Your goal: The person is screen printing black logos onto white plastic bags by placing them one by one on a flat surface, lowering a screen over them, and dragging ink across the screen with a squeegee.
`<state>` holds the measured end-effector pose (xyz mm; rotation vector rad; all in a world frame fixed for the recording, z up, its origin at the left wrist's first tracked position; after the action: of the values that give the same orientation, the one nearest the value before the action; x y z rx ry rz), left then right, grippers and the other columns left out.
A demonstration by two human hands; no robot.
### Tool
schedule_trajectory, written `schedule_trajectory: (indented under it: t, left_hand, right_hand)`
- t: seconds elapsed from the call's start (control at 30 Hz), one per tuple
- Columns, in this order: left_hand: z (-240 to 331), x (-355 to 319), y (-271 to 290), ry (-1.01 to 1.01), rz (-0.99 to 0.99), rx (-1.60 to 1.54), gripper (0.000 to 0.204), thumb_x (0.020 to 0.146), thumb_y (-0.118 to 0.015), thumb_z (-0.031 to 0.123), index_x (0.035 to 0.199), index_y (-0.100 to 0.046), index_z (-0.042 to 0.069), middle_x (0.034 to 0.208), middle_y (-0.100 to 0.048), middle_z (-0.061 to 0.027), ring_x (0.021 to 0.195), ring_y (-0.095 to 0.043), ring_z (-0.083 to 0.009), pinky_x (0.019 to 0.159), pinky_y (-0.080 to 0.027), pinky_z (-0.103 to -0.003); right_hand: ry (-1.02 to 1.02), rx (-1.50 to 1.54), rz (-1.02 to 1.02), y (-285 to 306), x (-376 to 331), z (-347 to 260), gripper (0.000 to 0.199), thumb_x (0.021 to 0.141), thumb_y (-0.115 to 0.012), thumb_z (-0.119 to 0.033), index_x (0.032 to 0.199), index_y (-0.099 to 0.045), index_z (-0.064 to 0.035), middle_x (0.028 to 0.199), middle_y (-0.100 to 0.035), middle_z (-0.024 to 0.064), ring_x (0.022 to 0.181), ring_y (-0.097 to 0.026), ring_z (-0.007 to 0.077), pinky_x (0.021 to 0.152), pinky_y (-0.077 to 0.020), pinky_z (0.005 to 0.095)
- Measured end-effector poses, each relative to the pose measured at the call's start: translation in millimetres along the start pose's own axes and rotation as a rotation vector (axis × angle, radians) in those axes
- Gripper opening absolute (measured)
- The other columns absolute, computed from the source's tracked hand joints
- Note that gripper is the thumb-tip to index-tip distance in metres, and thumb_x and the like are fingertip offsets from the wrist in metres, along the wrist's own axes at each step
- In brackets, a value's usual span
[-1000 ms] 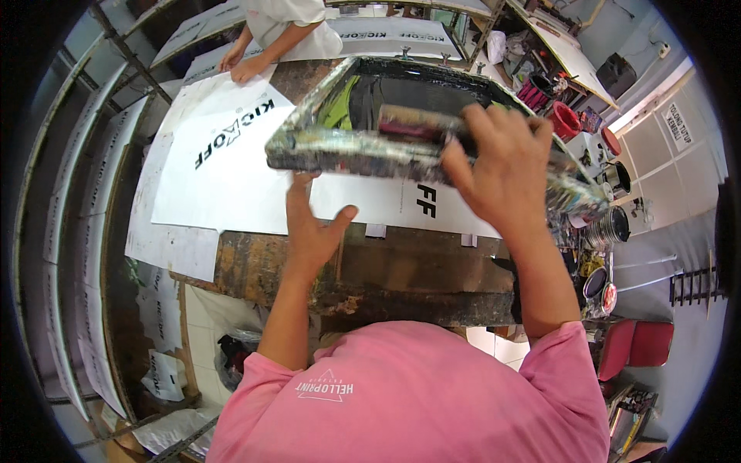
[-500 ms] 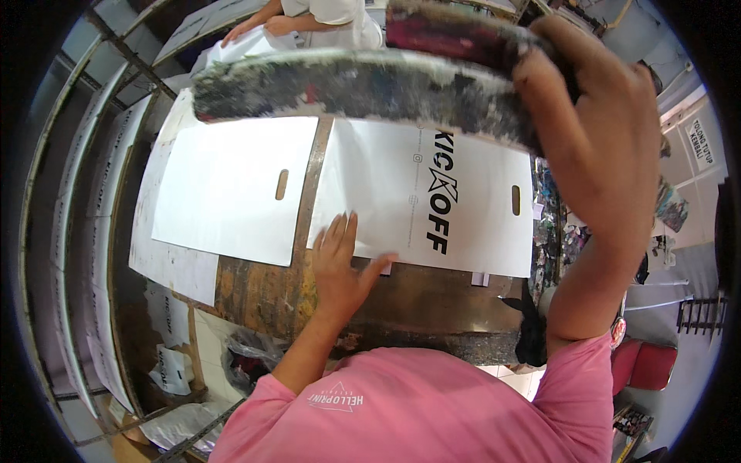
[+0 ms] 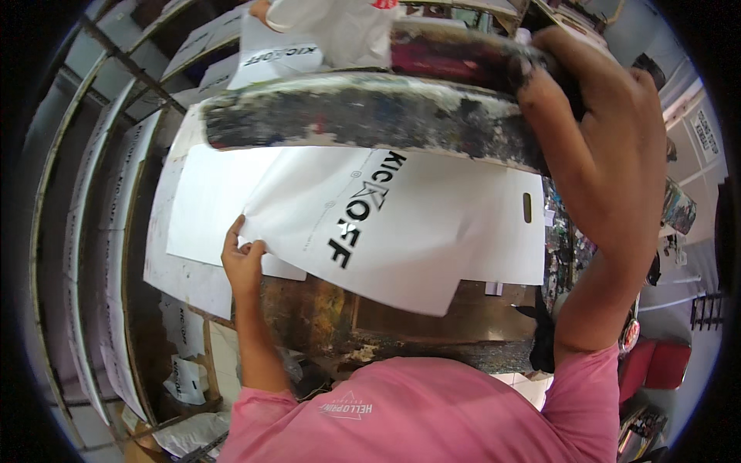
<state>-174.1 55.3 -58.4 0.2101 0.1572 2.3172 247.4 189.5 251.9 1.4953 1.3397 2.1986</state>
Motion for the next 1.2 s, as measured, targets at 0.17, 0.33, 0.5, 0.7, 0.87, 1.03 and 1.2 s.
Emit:
schedule_trajectory:
  t: [0.17,0.33,0.5,0.7,0.87,1.03,1.2]
  left_hand:
    - [-63.9,107.3,112.5,-0.111,0.008,0.498,0.070,0.081,-0.065,0.000,0.151,-0.060,0.002,0.122,-0.073,-0.0244,0.071,-0.062,-0.0178,0.071,-0.055,-0.032]
    - [19.4,115.3,98.3,-0.424,0.141,0.960,0.081,0.087,-0.086,0.018,0.160,-0.052,0.008,0.142,-0.064,-0.0184,0.114,-0.065,-0.0259,0.096,-0.056,-0.039]
    - [105.3,-62.9,-34.7,-0.148,-0.619,-0.410,0.151,0.067,-0.102,0.003,0.175,0.002,0.012,0.132,-0.063,-0.0119,0.100,-0.066,-0.0183,0.088,-0.058,-0.029]
    - [55.4,-132.0,-62.7,0.093,-0.494,0.035,0.107,0.053,-0.110,0.027,0.144,-0.061,-0.001,0.133,-0.067,-0.0110,0.119,-0.065,-0.0264,0.105,-0.052,-0.040]
    - [-7.9,-142.6,-56.1,-0.306,-0.374,0.641,0.095,0.045,-0.108,0.043,0.123,-0.072,0.002,0.119,-0.055,-0.0105,0.116,-0.052,-0.0319,0.102,-0.046,-0.046]
    - [-18.8,-146.1,-56.0,-0.300,-0.387,0.653,0.104,0.043,-0.106,0.053,0.127,-0.071,0.003,0.117,-0.049,-0.0097,0.112,-0.047,-0.0327,0.096,-0.045,-0.048]
    - [-14.8,-144.6,-55.7,-0.260,-0.392,0.680,0.117,0.034,-0.105,0.052,0.136,-0.070,0.005,0.117,-0.048,-0.0101,0.113,-0.047,-0.0325,0.099,-0.044,-0.049]
  right_hand:
    - [-0.074,0.015,0.017,0.4,-12.0,-14.0,0.041,0.095,-0.061,-0.033,0.117,-0.073,-0.0011,0.105,-0.074,0.0227,0.094,-0.065,0.0443,0.097,-0.0463,0.0457]
    - [-0.111,0.025,0.076,2.3,-17.6,-25.4,0.047,0.093,-0.065,-0.038,0.123,-0.070,-0.0021,0.093,-0.073,0.0204,0.088,-0.068,0.0399,0.088,-0.0447,0.0478]
    - [-0.122,-0.006,-0.178,-15.8,-89.2,-51.3,0.079,0.093,-0.069,-0.038,0.158,-0.046,0.0019,0.105,-0.067,0.0189,0.103,-0.062,0.0384,0.098,-0.0437,0.0519]
    - [-0.045,0.286,-0.663,-79.7,-218.9,-60.0,0.045,0.092,-0.079,-0.035,0.129,-0.073,-0.0094,0.119,-0.065,0.0167,0.115,-0.060,0.0369,0.100,-0.0456,0.0519]
    - [-0.132,0.409,-0.762,-113.0,-264.0,-91.1,0.054,0.084,-0.085,-0.030,0.132,-0.072,-0.0102,0.125,-0.067,0.0138,0.113,-0.064,0.0347,0.091,-0.0567,0.0476]
    - [-0.088,0.347,-0.591,-156.9,-270.4,-80.9,0.064,0.080,-0.088,-0.027,0.137,-0.068,-0.0078,0.116,-0.064,0.0111,0.104,-0.063,0.0331,0.086,-0.0567,0.0436]
    - [-0.033,0.297,-0.465,-245.4,-202.8,-20.3,0.058,0.082,-0.086,-0.026,0.135,-0.068,-0.0081,0.109,-0.062,0.0107,0.101,-0.063,0.0332,0.082,-0.0560,0.0451]
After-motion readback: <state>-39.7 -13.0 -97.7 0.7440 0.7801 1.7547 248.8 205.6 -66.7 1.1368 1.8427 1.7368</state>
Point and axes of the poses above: each hand's wrist, its own x-axis towards the middle knuckle, its own y-axis out of the back of the hand, z = x × y, the point moved 2 cm from there along x, towards the middle knuckle
